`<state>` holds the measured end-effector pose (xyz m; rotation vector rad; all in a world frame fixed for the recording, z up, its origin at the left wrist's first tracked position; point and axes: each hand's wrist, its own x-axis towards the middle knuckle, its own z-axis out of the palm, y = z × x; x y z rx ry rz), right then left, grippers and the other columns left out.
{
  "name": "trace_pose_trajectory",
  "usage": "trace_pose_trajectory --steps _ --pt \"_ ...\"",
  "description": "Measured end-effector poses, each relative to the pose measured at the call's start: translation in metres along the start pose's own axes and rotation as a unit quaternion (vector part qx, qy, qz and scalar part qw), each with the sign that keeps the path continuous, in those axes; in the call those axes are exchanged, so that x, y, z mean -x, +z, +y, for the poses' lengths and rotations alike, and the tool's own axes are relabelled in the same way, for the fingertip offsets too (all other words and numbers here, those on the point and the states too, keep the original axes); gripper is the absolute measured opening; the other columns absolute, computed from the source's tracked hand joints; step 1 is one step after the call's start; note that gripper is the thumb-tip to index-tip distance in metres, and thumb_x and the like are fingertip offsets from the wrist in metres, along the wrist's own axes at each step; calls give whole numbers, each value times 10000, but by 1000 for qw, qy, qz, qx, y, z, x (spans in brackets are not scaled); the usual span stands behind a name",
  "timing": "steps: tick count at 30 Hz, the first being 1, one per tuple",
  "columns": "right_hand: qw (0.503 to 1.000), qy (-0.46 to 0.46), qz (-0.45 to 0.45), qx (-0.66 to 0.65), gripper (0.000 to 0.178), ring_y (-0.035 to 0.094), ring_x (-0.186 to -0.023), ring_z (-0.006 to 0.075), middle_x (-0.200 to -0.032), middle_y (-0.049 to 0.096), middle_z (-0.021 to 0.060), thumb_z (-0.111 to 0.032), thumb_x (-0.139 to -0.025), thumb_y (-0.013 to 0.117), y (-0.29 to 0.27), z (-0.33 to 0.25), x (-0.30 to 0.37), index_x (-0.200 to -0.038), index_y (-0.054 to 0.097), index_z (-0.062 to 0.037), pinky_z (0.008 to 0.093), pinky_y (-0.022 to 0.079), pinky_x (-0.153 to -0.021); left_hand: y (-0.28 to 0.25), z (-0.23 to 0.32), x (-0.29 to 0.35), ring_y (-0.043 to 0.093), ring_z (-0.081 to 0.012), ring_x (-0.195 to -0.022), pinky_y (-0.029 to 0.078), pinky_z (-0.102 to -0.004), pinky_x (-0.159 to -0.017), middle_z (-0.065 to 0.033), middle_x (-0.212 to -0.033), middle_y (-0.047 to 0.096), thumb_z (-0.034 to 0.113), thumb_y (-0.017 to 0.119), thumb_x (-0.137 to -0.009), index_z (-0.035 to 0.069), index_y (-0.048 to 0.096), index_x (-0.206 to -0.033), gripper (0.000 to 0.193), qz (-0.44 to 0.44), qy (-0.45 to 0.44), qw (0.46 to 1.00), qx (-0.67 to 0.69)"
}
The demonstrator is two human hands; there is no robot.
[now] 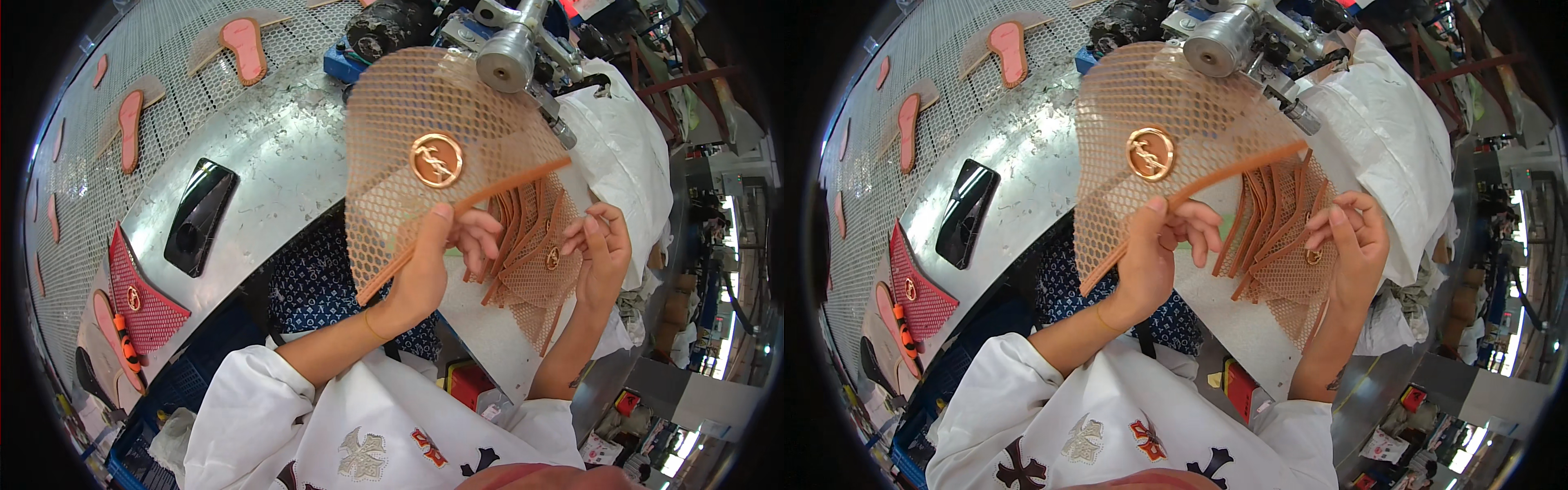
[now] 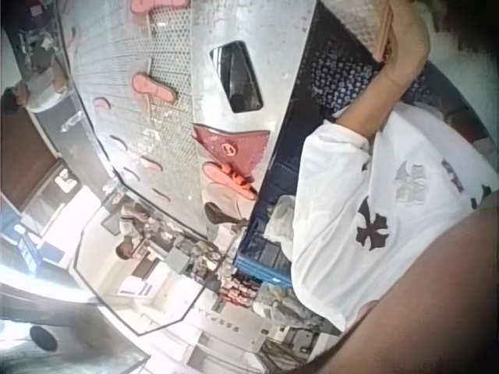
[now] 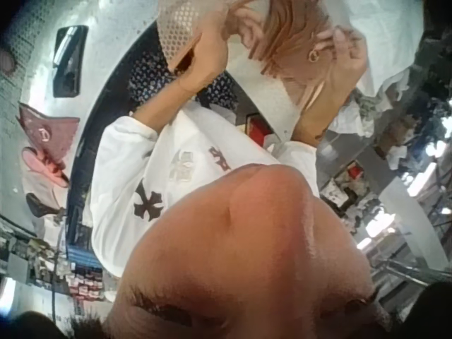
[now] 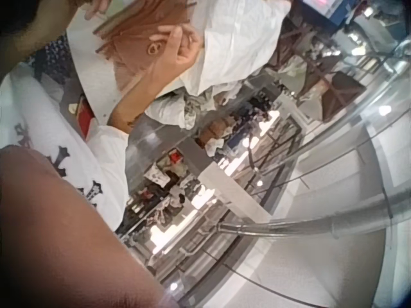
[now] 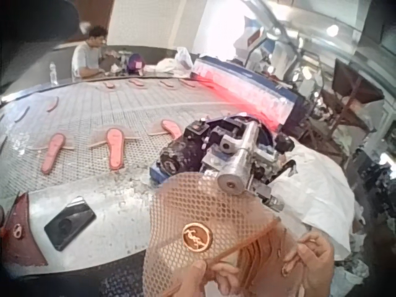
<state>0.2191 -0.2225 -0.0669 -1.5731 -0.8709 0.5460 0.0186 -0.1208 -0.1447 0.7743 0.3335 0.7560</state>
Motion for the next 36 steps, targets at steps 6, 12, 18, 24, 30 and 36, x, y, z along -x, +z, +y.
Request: trace_pose_trajectory --steps 6,12,18,24,30,36 --pt "998 18 -56 23 158 629 -612 133 -800 686 127 -104 -966 606 10 0 8 -1072 595 13 234 505 -586 3 4 -3 538 -157 -611 445 -292 -616 -133 -852 664 434 245 -1050 -26 615 -1078 591 72 18 994 75" --pt "969 40 -236 -54 300 670 -768 158 -952 689 145 -199 -965 644 55 -5 24 -1151 598 31 245 529 -681 0 27 3 600 -173 -685 473 -287 -621 -185 -1115 644 458 252 -1054 11 501 -1291 563 138 55 986 75" --pt "929 25 -349 -118 841 647 -965 193 -1192 638 152 -587 -898 632 91 -13 22 -1438 413 20 317 505 -824 -51 31 27 644 -263 -1016 537 -335 -778 -211 -1468 438 461 325 -1055 16 400 -1443 595 87 156 968 -176" --pt "943 42 -316 -97 1117 516 -1268 270 -1447 455 214 -817 -867 386 100 -5 28 -1517 208 75 386 419 -1024 -71 32 40 396 -340 -1411 337 -405 -1148 -200 -1567 331 48 687 -846 52 629 -1307 465 37 268 880 -390" --pt "939 50 -326 -98 1147 394 -1411 288 -1530 359 223 -836 -875 290 97 8 23 -1517 169 106 389 331 -1132 -81 35 34 397 -357 -1410 336 -415 -1148 -210 -1549 357 34 658 -844 71 658 -1291 449 11 259 868 -424" --pt "943 88 -315 -67 1112 616 -1101 248 -1354 538 203 -832 -862 374 108 20 30 -1512 257 63 348 474 -926 -119 73 30 489 -395 -1326 408 -468 -1081 -211 -1453 487 28 683 -792 82 686 -1243 454 -13 378 723 -579"
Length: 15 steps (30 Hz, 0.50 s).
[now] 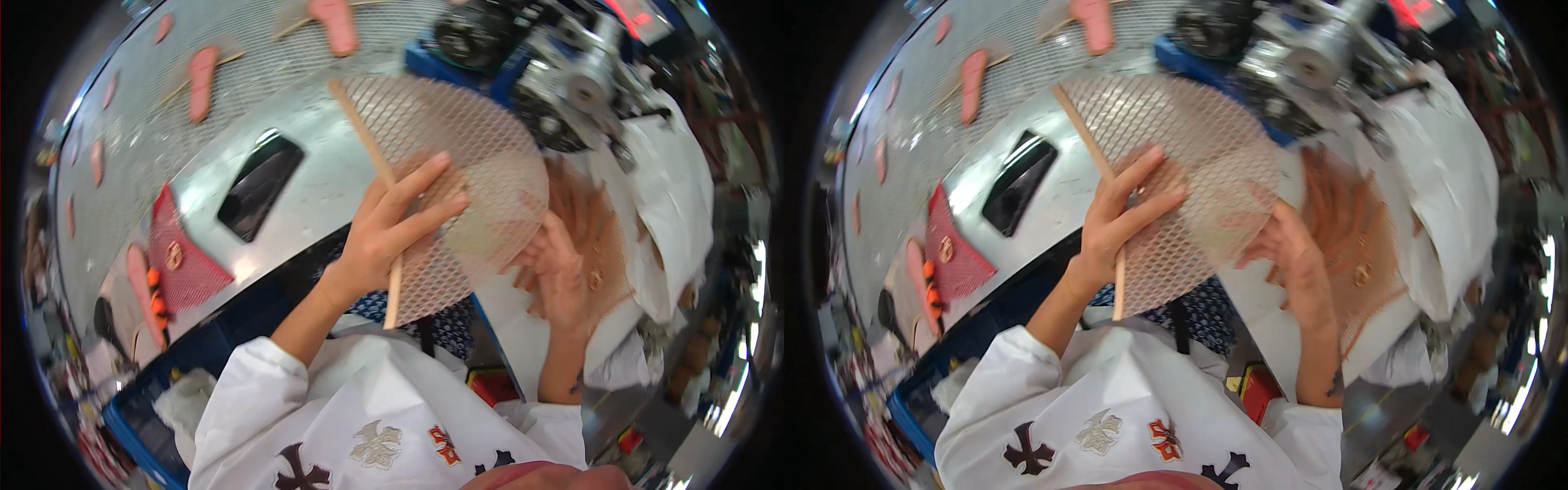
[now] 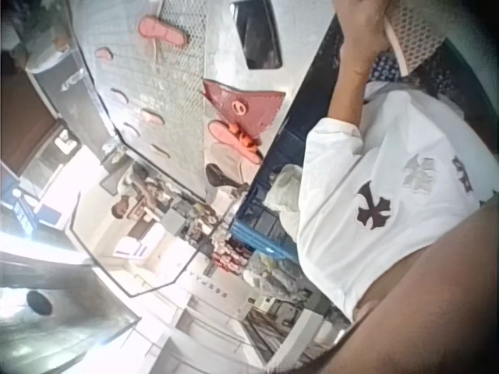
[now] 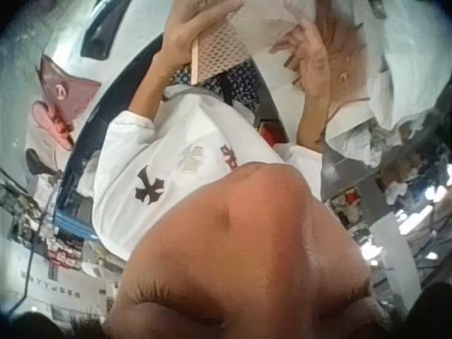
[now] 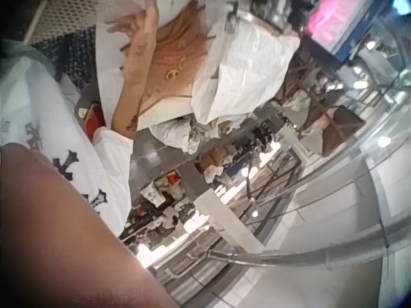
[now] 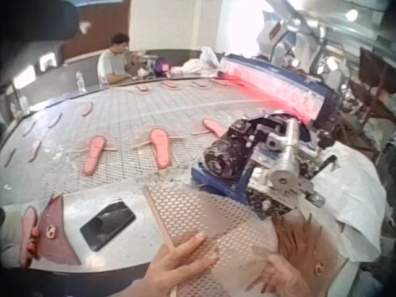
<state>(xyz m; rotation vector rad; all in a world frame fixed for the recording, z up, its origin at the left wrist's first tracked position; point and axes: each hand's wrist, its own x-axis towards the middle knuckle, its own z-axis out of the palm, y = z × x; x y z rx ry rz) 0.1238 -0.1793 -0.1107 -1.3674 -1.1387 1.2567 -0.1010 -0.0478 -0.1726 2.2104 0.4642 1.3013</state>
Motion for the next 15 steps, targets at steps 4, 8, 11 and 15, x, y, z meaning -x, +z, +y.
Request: trace_pose_trajectory --steps 4,8,11,15 --pt "998 22 12 50 895 632 -944 200 -1194 633 178 -690 -955 397 24 6 6 -1476 355 36 328 472 -870 -92 -25 -10 503 -390 -1312 417 -484 -1070 -202 -1436 503 7 684 -753 75 715 -1176 429 54 74 981 -174" --pt "995 52 -54 61 688 625 -938 183 -1172 641 157 -492 -1002 485 39 2 11 -1453 406 21 326 469 -893 -220 -30 -30 515 -376 -1285 445 -455 -1057 -209 -1461 443 119 588 -892 36 600 -1315 431 137 78 923 -351" --pt "989 68 -100 89 579 625 -953 178 -1173 643 144 -348 -1000 549 57 -7 4 -1446 433 2 326 468 -917 -315 -44 -29 542 -273 -1250 417 -346 -1067 -155 -1462 442 -176 459 -884 7 574 -1318 485 258 38 854 -450" --pt "977 57 -145 143 552 636 -956 185 -1179 650 147 -244 -963 607 71 -14 -7 -1442 453 -18 325 476 -928 -430 -103 16 468 -393 -1328 363 -432 -1123 -206 -1434 487 39 692 -800 63 522 -1394 619 154 -46 817 -554"
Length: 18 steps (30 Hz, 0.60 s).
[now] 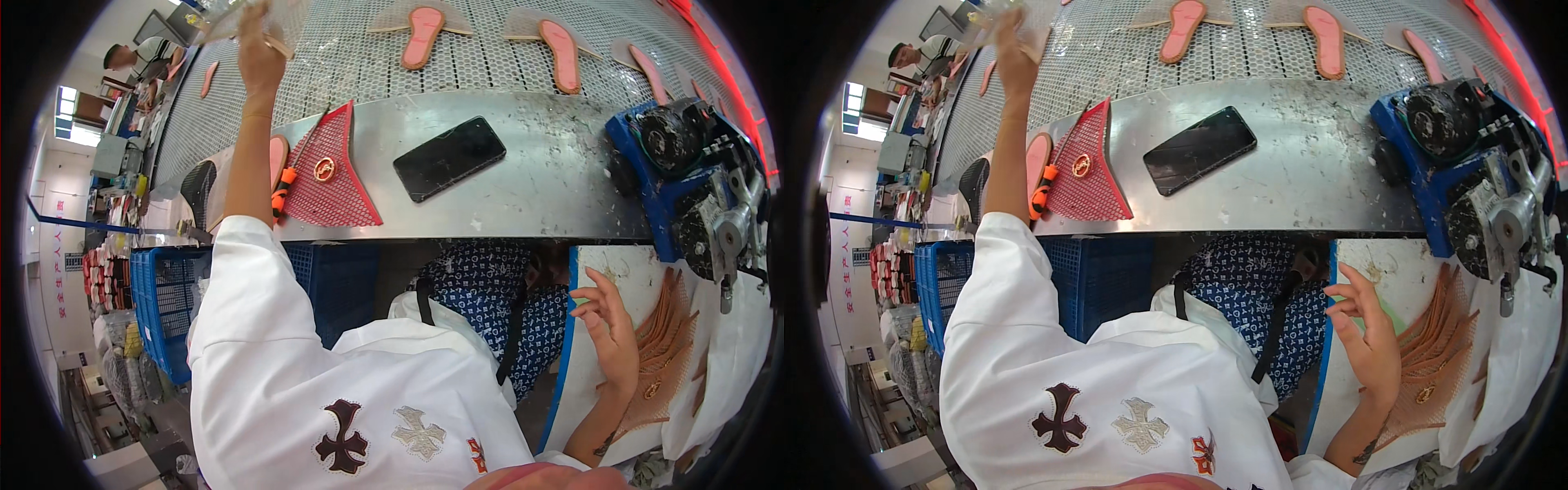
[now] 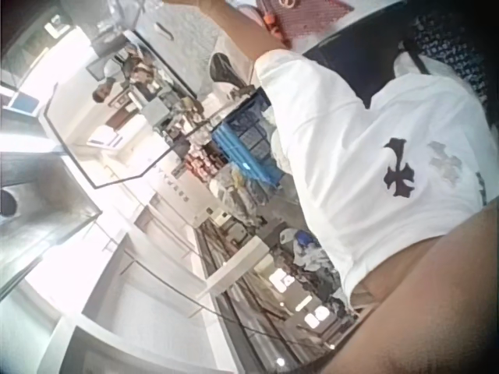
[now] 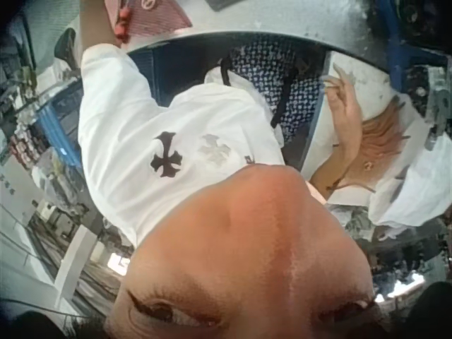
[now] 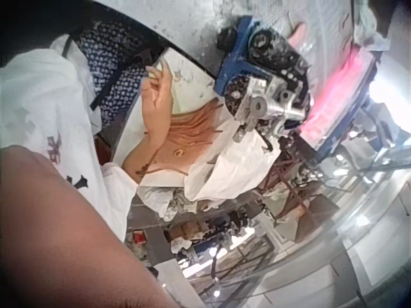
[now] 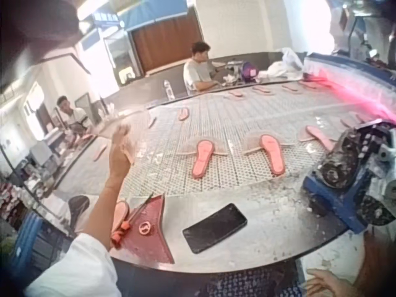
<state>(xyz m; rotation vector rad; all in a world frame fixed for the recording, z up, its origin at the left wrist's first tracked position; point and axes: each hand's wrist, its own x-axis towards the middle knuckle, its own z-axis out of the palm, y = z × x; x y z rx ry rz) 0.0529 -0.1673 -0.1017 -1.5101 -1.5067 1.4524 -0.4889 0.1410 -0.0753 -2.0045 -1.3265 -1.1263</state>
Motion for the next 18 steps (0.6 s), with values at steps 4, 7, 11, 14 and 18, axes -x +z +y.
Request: trace_pose_trajectory --steps 4,7,11,14,18 --pt "996 -13 -49 71 578 651 -937 213 -1168 665 157 -189 -909 671 11 -15 -18 -1427 475 -24 334 501 -902 47 -100 86 455 -426 -1328 368 -470 -1115 -240 -1426 488 138 598 -824 65 446 -1446 645 -275 -141 949 -63" --pt "986 -48 -73 143 575 655 -936 233 -1142 676 153 -158 -858 721 19 -20 -32 -1382 526 -22 347 521 -863 61 -107 100 462 -441 -1321 365 -483 -1115 -258 -1408 504 266 558 -857 83 462 -1446 624 -362 -231 890 -154" --pt "973 -118 -79 181 512 656 -914 238 -1116 679 141 -94 -806 750 33 -24 -59 -1289 601 -12 351 527 -825 87 -144 121 428 -430 -1354 343 -488 -1130 -242 -1458 465 361 542 -898 117 440 -1473 633 -344 -233 902 -119" --pt "978 -131 -54 155 455 636 -846 242 -1069 674 131 -61 -790 751 44 -31 -84 -1226 633 -5 344 522 -776 105 -164 126 367 -401 -1407 316 -480 -1148 -220 -1517 404 435 506 -940 146 405 -1498 636 -377 -216 891 -134" --pt "982 -133 6 136 409 572 -748 234 -986 651 109 -32 -792 735 67 -42 -125 -1188 638 -4 335 492 -708 118 -197 117 318 -396 -1436 279 -525 -1159 -196 -1549 368 503 423 -974 214 388 -1509 609 -430 -219 864 -141"
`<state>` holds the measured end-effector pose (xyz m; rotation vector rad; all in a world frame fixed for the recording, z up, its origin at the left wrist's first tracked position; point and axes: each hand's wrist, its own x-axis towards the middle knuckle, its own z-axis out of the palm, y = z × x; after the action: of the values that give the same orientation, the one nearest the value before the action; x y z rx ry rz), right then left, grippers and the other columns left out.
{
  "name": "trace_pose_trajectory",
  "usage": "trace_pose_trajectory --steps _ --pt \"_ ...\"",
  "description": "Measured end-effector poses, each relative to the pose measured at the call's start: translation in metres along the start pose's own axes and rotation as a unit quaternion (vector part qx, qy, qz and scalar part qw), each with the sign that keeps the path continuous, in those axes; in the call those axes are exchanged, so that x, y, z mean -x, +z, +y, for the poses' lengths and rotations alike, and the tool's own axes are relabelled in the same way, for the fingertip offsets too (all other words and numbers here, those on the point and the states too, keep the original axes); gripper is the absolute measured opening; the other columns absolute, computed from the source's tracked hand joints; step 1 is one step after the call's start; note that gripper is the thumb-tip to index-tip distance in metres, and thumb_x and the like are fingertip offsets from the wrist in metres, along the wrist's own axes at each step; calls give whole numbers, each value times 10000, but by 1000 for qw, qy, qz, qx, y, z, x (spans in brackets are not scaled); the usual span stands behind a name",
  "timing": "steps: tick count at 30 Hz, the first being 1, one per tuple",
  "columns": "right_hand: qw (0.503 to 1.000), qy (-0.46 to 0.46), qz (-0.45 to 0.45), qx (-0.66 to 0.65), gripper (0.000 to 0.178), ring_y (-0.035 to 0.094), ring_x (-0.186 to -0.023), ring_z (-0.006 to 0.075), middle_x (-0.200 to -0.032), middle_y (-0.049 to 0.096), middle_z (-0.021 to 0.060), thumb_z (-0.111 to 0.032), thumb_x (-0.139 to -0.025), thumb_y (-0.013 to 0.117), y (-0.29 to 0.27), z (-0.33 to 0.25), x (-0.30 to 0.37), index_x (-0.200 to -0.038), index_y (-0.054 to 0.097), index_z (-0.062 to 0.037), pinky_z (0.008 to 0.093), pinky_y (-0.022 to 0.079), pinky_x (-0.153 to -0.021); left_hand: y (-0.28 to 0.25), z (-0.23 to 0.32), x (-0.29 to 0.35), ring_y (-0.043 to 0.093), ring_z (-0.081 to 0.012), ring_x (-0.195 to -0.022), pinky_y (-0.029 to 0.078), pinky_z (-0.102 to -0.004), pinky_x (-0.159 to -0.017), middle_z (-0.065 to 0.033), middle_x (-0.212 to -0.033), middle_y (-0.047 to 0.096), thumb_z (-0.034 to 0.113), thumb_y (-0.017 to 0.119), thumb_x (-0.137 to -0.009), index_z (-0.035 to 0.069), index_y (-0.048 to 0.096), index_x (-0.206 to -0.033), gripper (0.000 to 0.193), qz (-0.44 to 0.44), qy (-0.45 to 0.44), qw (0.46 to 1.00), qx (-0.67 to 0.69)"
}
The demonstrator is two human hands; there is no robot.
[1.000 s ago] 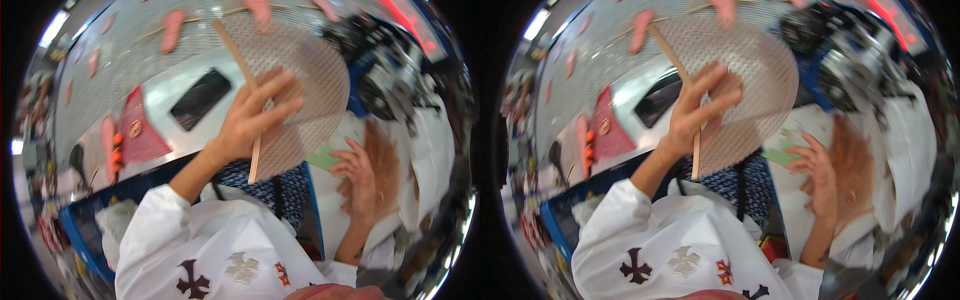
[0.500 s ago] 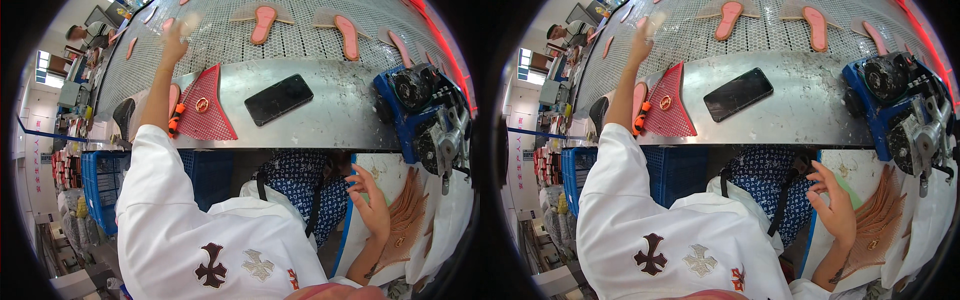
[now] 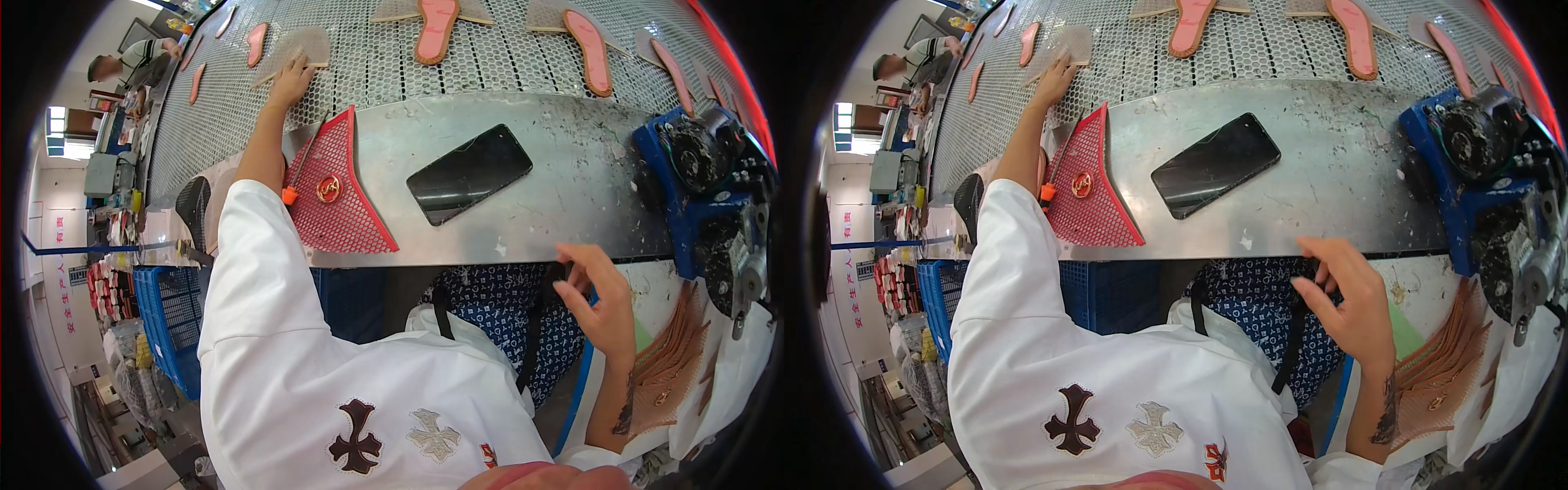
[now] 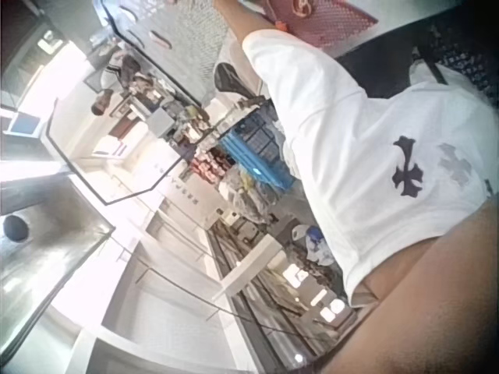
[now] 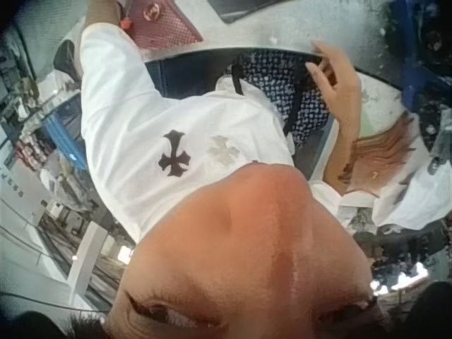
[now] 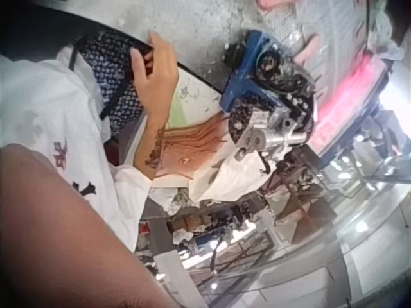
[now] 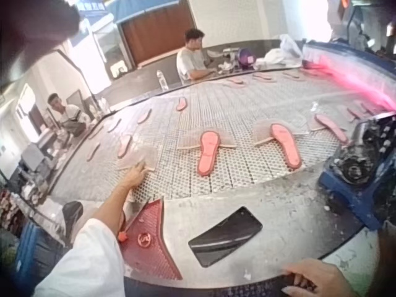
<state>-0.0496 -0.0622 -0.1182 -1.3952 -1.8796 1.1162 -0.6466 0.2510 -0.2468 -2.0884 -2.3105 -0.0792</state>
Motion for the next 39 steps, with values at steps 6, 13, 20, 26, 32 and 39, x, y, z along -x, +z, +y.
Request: trace_pose_trajectory --steps 6,13,20,26,32,39 --pt "998 6 47 32 344 568 -724 209 -908 658 83 -62 -825 709 35 10 -54 -1163 653 -26 333 466 -719 16 0 -58 469 -445 -1299 352 -589 -1082 -213 -1421 498 531 375 -983 186 475 -1438 579 9 110 992 -62" --pt "963 -96 200 151 89 494 -549 213 -667 565 31 -61 -842 666 84 45 -103 -929 675 -41 339 364 -564 25 -60 -153 598 -425 -1137 470 -533 -962 -261 -1262 607 435 456 -972 91 623 -1262 480 235 47 966 -95" --pt "955 -87 189 212 114 457 -528 205 -618 461 27 -117 -832 620 83 60 -133 -888 645 -21 345 323 -540 39 -138 -189 508 -429 -1296 406 -464 -1077 -368 -1343 518 713 558 -789 -181 515 -1288 1024 166 -274 941 114" --pt "950 -83 185 237 185 432 -519 204 -614 436 37 -176 -858 580 102 76 -150 -909 635 -6 349 302 -520 98 -196 -231 461 -432 -1345 320 -531 -1132 -286 -1429 494 852 577 -668 -84 487 -1391 1187 142 -345 925 75" --pt "949 -75 186 245 203 426 -519 200 -607 424 35 -198 -861 576 115 78 -153 -903 631 -7 346 301 -522 70 -204 -230 513 -397 -1303 369 -498 -1099 -247 -1429 516 723 613 -751 -18 527 -1390 982 143 -314 934 91" --pt "945 -115 204 229 170 442 -538 227 -643 455 49 -159 -773 618 104 63 -143 -877 624 -25 363 322 -531 31 -107 -143 629 -376 -1090 464 -431 -961 -275 -1216 632 427 649 -842 -131 564 -1261 702 295 -58 861 411"
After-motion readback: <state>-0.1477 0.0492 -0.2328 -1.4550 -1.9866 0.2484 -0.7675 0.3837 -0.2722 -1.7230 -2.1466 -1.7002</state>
